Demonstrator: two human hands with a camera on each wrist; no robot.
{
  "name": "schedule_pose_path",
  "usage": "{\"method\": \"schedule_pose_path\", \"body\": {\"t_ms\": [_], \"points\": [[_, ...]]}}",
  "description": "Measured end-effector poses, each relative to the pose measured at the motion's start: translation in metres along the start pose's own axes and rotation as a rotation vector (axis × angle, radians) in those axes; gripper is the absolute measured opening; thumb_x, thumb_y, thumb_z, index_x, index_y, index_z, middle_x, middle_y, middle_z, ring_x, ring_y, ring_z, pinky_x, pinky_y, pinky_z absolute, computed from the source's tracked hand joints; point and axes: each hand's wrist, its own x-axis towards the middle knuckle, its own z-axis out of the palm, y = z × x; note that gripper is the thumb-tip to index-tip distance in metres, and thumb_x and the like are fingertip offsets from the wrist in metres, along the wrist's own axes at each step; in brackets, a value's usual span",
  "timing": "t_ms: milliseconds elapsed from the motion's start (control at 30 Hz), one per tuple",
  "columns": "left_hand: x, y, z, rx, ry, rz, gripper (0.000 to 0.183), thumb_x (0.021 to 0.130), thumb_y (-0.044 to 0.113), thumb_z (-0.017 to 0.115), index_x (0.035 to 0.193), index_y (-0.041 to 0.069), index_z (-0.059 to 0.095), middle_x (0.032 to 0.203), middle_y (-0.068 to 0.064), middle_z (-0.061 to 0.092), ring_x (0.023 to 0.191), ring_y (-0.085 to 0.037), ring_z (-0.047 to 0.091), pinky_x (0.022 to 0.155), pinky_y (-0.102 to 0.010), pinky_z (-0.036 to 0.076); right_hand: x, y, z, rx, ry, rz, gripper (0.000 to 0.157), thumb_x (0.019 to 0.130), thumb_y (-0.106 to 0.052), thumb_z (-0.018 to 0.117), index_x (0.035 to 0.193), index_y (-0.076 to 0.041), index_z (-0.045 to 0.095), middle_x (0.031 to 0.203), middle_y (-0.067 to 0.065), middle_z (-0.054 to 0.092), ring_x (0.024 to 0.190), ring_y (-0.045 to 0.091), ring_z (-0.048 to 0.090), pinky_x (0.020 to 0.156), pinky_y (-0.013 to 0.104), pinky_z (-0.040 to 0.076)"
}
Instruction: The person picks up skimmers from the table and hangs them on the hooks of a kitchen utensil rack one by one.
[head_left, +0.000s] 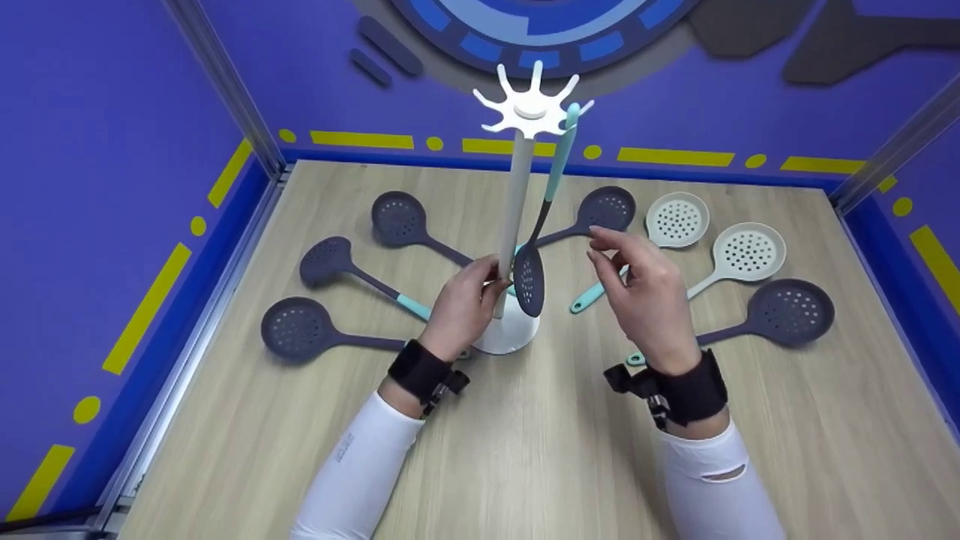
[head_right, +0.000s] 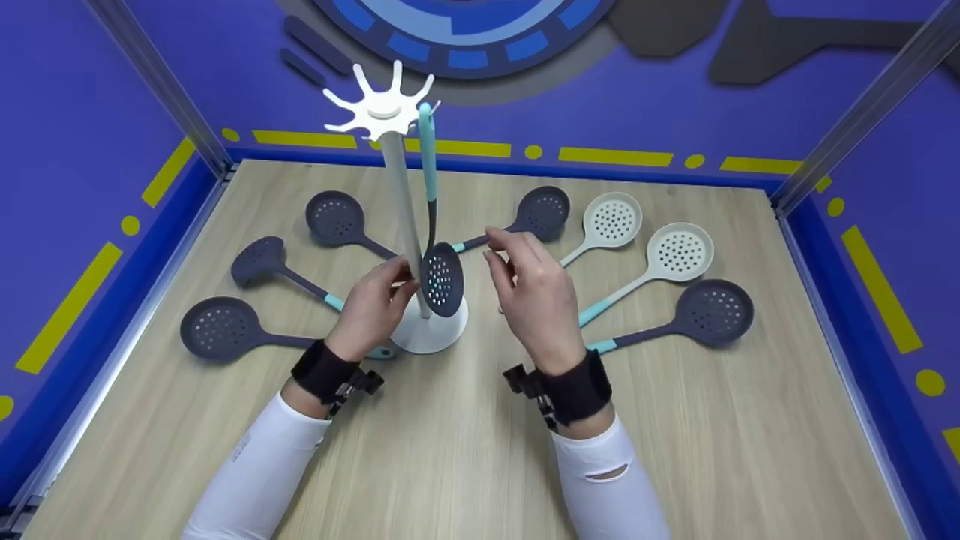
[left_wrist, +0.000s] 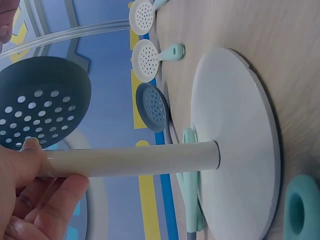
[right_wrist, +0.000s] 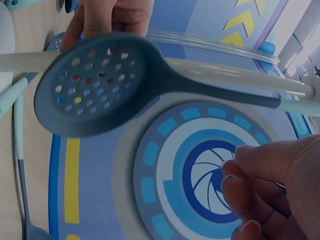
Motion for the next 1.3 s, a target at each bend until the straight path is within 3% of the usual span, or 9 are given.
{"method": "schedule_pose_path", "body": {"t_ms": [433, 700, 800, 967, 1167, 1300], "points": [[-0.006, -0.004, -0.002, -0.036, 0.001, 0.008, 0.021, 0.108, 0.023, 0.059, 0.125, 0.012, 0.062, 0.117, -0.004, 0.070, 0.113, -0.017, 0.070, 0.089, -0.032, 0.061, 0.004, 0.014, -0.010, -0.013, -0.026, 0.045, 0.030, 0.103, -0.017, 0.068, 0.133, -0.017, 0.071, 0.115, 0.003, 0.075, 0.083, 0.010, 0.058, 0.065, 0.017, 0.034], [-0.005, -0.002, -0.001, -0.049, 0.005, 0.014, 0.022, 0.108, 0.020, 0.060, 0.127, 0.010, 0.062, 0.118, -0.006, 0.070, 0.112, -0.018, 0.071, 0.090, -0.032, 0.061, 0.002, 0.030, -0.017, -0.080, -0.081, 0.052, 0.030, 0.104, -0.014, 0.067, 0.133, -0.016, 0.071, 0.117, 0.004, 0.073, 0.088, 0.015, 0.062, 0.067, 0.019, 0.037], [-0.004, -0.002, 0.000, -0.022, 0.013, 0.030, 0.020, 0.107, 0.020, 0.061, 0.124, 0.010, 0.063, 0.114, -0.006, 0.070, 0.110, -0.018, 0.071, 0.088, -0.032, 0.061, -0.003, 0.042, -0.021, -0.136, -0.112, 0.047, 0.029, 0.102, -0.010, 0.068, 0.131, -0.013, 0.071, 0.117, 0.006, 0.073, 0.089, 0.018, 0.064, 0.070, 0.024, 0.043], [-0.002, -0.002, 0.000, 0.017, 0.014, 0.029, 0.020, 0.107, 0.021, 0.062, 0.123, 0.010, 0.063, 0.110, -0.005, 0.070, 0.106, -0.018, 0.071, 0.087, -0.034, 0.060, -0.017, 0.070, -0.030, -0.216, -0.180, 0.042, 0.025, 0.100, -0.004, 0.069, 0.125, -0.007, 0.071, 0.114, 0.011, 0.072, 0.092, 0.027, 0.068, 0.076, 0.042, 0.056], [0.000, -0.003, -0.001, 0.006, 0.006, 0.031, 0.015, 0.107, 0.021, 0.061, 0.118, 0.011, 0.062, 0.111, -0.005, 0.070, 0.107, -0.018, 0.071, 0.087, -0.034, 0.060, -0.038, 0.106, -0.043, -0.315, -0.253, 0.011, 0.024, 0.096, -0.001, 0.072, 0.120, -0.003, 0.072, 0.105, 0.015, 0.071, 0.091, 0.034, 0.068, 0.071, 0.052, 0.057], [0.001, -0.004, -0.001, 0.001, 0.005, 0.031, 0.011, 0.108, 0.021, 0.060, 0.113, 0.012, 0.061, 0.111, -0.004, 0.070, 0.108, -0.017, 0.071, 0.087, -0.033, 0.060, -0.055, 0.130, -0.051, -0.369, -0.319, -0.003, 0.025, 0.094, 0.003, 0.070, 0.119, -0.001, 0.072, 0.108, 0.019, 0.071, 0.097, 0.039, 0.068, 0.077, 0.057, 0.056]]}}
